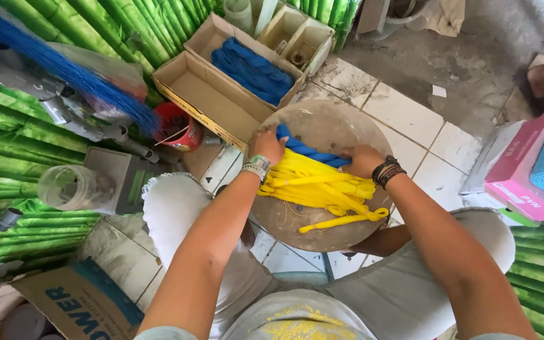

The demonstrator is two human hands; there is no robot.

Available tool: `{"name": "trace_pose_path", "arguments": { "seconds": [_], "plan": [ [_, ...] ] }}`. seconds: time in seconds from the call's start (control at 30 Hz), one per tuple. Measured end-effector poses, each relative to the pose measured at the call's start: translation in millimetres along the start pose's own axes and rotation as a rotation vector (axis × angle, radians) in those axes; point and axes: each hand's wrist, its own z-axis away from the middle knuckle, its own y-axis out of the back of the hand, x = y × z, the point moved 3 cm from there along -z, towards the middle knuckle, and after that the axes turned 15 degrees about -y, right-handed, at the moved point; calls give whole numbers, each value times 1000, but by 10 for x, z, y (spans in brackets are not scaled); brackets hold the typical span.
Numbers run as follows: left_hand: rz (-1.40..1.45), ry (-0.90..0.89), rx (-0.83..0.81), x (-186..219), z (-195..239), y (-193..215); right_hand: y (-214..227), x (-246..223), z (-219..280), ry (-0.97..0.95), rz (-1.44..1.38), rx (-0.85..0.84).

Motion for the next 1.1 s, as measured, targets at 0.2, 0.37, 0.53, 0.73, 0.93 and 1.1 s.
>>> {"name": "trace_pose_path", "arguments": {
  "seconds": [0.2, 0.37, 0.53, 0.73, 0.93, 1.1],
  "plan": [
    [87, 102, 13, -153, -162, -166, 136, -128, 142, -11, -51, -43],
    [120, 172, -6, -309, -277, -292, 121, -60, 27, -17, -81, -35],
    [154, 157, -7, -323, -353, -356, 239, -69, 104, -4, -174, -22],
    [167, 204, -96, -167, -199, -96, 313, 51, 57, -21, -233, 26],
    [265, 188, -104, -99, -104, 60, 418, 102, 14, -72, -304, 50],
    [361, 91, -33, -399, -283, -223, 479, 183, -48, -99, -389, 43]
  ]
}}
